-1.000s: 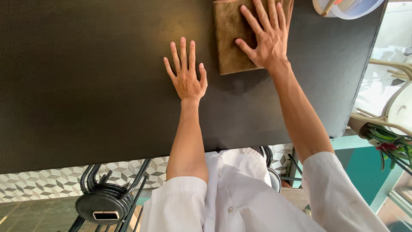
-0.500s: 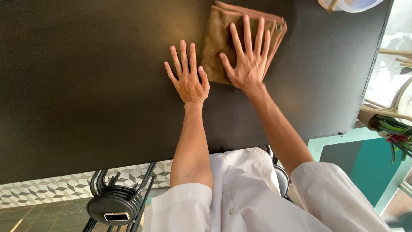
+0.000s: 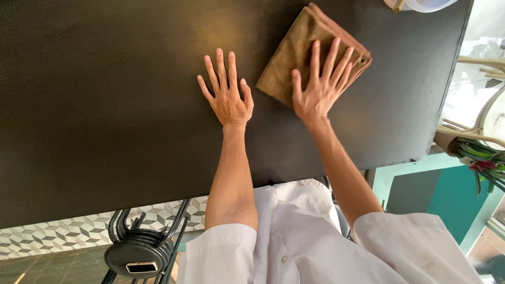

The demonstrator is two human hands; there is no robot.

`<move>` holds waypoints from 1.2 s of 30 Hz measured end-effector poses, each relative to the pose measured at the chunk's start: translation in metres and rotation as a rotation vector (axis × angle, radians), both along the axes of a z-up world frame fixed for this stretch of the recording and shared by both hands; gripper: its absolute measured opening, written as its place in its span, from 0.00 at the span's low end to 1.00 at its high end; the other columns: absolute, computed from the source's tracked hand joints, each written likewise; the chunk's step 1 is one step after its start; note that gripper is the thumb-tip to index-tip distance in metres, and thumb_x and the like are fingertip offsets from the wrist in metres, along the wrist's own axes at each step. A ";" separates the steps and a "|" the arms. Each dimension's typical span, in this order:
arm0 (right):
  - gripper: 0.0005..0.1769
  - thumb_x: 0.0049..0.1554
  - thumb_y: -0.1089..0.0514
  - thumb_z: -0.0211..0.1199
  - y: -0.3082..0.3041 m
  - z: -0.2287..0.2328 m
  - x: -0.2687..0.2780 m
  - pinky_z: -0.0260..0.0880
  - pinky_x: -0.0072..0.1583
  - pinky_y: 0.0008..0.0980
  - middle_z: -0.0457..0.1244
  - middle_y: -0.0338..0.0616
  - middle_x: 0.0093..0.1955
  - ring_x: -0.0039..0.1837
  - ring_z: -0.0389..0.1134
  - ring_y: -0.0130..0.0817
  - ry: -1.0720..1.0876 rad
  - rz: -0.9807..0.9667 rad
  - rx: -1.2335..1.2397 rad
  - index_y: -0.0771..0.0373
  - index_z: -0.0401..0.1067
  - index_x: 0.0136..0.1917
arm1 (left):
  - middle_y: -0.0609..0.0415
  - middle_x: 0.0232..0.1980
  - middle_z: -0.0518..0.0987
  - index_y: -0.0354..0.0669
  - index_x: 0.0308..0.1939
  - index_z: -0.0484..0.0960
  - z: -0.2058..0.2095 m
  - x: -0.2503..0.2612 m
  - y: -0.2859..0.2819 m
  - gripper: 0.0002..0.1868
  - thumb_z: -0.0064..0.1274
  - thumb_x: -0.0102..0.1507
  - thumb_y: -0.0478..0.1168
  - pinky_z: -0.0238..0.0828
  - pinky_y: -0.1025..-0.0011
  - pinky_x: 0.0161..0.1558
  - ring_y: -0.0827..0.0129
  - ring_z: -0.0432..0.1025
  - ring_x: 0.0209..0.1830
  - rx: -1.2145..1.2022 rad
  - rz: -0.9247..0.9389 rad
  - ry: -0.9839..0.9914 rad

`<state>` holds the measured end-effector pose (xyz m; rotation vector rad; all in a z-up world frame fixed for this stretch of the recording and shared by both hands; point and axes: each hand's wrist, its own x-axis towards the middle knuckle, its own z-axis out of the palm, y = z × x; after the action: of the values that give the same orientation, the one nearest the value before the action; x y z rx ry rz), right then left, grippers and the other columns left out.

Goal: The person wipes a table surface using a cloth, then uses a brush to apply a liquid from a bowl to a small area of the table before wiping it again with the cloth.

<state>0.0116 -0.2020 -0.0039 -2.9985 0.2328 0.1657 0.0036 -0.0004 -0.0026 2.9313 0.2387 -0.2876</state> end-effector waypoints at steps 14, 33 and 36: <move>0.42 0.67 0.25 0.46 -0.032 0.021 0.089 0.28 0.84 0.58 0.40 0.47 0.87 0.87 0.32 0.53 0.166 0.105 0.101 0.46 0.52 0.85 | 0.62 0.86 0.46 0.62 0.83 0.50 -0.002 -0.001 0.001 0.30 0.30 0.74 0.47 0.27 0.47 0.83 0.60 0.38 0.87 0.006 -0.003 0.036; 0.44 0.69 0.27 0.49 -0.041 0.029 0.094 0.28 0.85 0.55 0.38 0.49 0.88 0.87 0.31 0.54 0.160 0.230 0.162 0.51 0.48 0.87 | 0.63 0.86 0.47 0.61 0.83 0.52 0.000 -0.001 0.000 0.30 0.28 0.74 0.47 0.28 0.47 0.83 0.60 0.39 0.87 0.007 0.002 0.010; 0.44 0.71 0.27 0.48 -0.046 0.011 0.052 0.30 0.86 0.55 0.37 0.49 0.89 0.88 0.30 0.55 0.010 0.102 0.120 0.54 0.48 0.88 | 0.63 0.86 0.47 0.62 0.83 0.51 -0.003 -0.001 0.000 0.30 0.29 0.75 0.48 0.28 0.47 0.83 0.60 0.39 0.86 0.010 0.002 0.004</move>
<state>0.0638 -0.2479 0.0072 -2.8916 0.0687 0.1978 0.0024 -0.0001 -0.0056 2.9404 0.2442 -0.2928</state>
